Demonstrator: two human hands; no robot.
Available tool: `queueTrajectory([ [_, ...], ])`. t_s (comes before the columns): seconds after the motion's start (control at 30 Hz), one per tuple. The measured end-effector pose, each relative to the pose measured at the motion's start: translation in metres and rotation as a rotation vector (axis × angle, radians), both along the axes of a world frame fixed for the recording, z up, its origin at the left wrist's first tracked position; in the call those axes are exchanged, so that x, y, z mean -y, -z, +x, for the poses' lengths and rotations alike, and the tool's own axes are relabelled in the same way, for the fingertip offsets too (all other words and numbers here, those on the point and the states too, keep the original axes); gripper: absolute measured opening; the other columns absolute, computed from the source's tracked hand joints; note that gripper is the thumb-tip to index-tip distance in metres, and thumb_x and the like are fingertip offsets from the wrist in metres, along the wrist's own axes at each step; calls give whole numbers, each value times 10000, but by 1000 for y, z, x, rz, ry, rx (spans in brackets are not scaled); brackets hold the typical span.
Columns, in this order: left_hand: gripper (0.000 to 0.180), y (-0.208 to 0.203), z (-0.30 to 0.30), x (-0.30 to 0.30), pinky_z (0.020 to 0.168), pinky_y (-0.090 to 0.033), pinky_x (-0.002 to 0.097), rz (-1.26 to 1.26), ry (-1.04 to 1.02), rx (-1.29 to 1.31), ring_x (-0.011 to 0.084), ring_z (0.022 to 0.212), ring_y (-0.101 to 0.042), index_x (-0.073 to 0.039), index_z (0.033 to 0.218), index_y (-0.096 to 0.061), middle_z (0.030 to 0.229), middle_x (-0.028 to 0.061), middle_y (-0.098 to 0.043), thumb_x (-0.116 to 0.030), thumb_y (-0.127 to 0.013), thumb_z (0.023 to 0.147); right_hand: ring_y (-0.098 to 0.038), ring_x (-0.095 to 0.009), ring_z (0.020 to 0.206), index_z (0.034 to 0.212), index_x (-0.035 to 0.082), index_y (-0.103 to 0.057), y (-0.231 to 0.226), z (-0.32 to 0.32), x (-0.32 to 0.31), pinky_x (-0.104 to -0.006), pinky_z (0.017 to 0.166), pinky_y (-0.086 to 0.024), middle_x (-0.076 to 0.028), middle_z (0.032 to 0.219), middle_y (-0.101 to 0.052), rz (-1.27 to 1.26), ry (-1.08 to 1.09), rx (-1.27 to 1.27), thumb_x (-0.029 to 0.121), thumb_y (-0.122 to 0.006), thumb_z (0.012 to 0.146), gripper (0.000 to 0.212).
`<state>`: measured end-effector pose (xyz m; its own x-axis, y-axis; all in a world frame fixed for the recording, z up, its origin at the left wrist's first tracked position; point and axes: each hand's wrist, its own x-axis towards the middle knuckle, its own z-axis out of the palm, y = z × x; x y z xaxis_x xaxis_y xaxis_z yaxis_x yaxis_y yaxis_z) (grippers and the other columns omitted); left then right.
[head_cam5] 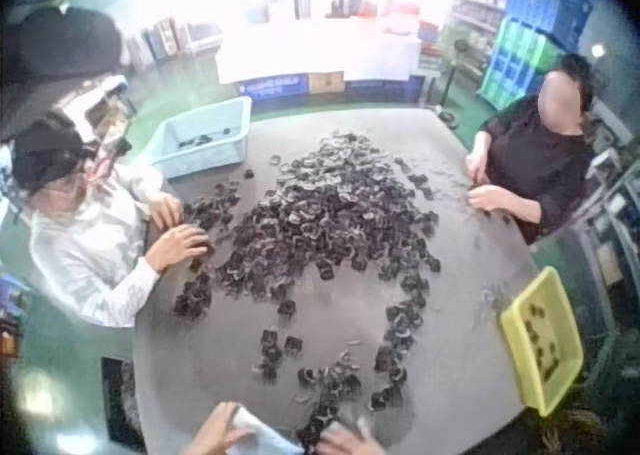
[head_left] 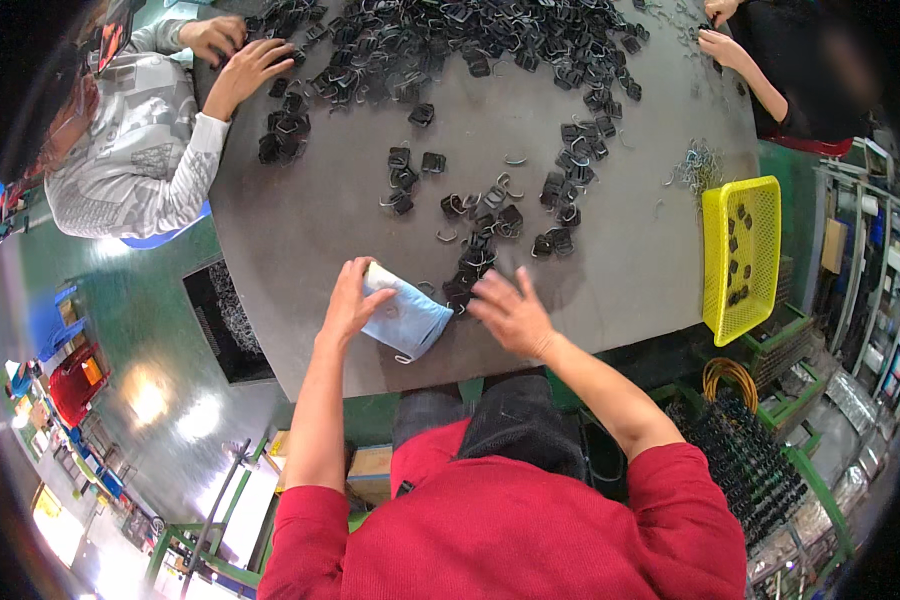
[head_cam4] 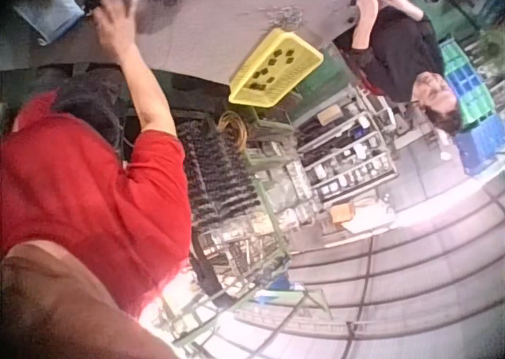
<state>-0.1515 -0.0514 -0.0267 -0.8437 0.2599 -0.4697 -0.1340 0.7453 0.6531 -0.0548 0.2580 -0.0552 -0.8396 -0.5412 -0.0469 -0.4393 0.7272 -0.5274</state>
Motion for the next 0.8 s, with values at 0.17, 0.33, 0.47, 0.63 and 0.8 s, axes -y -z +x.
queueTrajectory([
  [0.17, 523, -6, 19, 57, 890, -441, 378, 1, -21, -3, 319, 1009, -555, -43, 1176, -555, 1040, 140, -572, -236, -767, 738, -125, -209, 1473, 1352, 296, -477, 30, -24, 18, -632, 1145, -30, 0, 1552, -269, 47, -478, 101, 220, -590, 820, 549],
  [0.33, 636, -1, 32, 64, 993, -383, 414, -146, -102, -136, 350, 1151, -484, -64, 1350, -465, 1226, 173, -520, -155, -711, 771, -280, -219, 1415, 1274, 297, -541, 38, -177, -37, -681, 1114, -92, 8, 1436, -426, 325, -72, -494, 247, -611, 827, 455],
  [0.47, 642, -14, 14, -8, 1086, -291, 459, -258, -98, -499, 375, 1279, -379, -46, 1399, -397, 1344, 190, -453, -47, -632, 801, -350, -238, 1359, 1234, 267, -581, -5, -208, -78, -620, 1094, -188, -1, 1385, -459, 136, 222, -553, 272, -648, 834, 406],
  [0.63, 588, -31, -34, -156, 1107, -302, 454, -10, 148, -650, 352, 1312, -380, -50, 1340, -457, 1332, 142, -474, 18, -606, 775, -342, -354, 1338, 1332, 130, -498, -76, -83, -210, -543, 1109, -203, -119, 1406, -437, 70, 1153, -474, 204, -678, 792, 574],
  [0.8, 630, 7, -56, -309, 1122, -299, 465, 322, 662, -578, 330, 1333, -376, -49, 1324, -475, 1342, 131, -471, 38, -594, 711, -173, -328, 1444, 1454, 125, -321, -71, 28, -341, -555, 1161, -131, -102, 1512, -312, 594, 1315, -22, 255, -786, 720, 878],
])
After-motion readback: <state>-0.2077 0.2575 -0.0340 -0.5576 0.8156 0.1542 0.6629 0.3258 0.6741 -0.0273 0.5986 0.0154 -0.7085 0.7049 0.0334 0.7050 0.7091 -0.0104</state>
